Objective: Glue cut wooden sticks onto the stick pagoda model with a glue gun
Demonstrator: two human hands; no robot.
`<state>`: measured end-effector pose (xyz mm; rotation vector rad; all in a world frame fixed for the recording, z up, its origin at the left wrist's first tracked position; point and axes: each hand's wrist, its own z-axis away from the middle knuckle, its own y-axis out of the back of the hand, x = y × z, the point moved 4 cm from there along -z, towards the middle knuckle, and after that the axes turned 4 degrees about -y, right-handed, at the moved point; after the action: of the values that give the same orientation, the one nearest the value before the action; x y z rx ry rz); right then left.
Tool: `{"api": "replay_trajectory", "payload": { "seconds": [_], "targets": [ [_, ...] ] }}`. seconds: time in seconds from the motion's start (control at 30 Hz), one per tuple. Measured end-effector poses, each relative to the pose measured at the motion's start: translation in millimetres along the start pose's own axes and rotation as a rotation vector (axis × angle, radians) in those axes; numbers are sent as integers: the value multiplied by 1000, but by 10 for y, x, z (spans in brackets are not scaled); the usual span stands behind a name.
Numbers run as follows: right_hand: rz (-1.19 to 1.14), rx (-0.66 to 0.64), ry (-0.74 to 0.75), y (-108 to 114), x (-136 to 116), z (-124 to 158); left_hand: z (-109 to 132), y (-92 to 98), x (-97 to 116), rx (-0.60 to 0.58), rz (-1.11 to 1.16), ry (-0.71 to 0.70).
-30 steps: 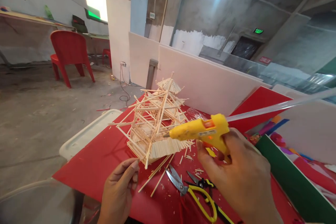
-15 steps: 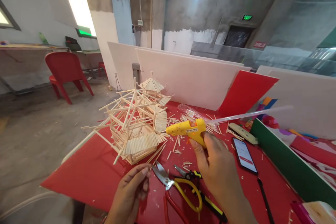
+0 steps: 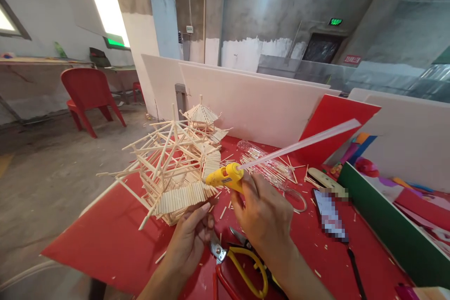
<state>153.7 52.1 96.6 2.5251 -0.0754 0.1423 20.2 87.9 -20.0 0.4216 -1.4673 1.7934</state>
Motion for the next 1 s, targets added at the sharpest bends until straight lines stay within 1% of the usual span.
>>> {"api": "replay_trajectory", "payload": {
  "seconds": [0.2,0.47,0.63,0.8,1.0],
  "targets": [
    [29,-18,5,-86,-30,21,-59,-47,9,31,36,-63],
    [26,-11,15,-118,-60,3,-82,-31,2,56,19,-87],
    [12,-45,17,-156,-63,10,-87,-19,5,60,2,-97],
    [51,-3,52,-170,-54,25,-86,-22,10,64,6,-89],
    [48,-12,56,-183,-55,23,-81,-21,13,64,1,-67]
  ]
}}
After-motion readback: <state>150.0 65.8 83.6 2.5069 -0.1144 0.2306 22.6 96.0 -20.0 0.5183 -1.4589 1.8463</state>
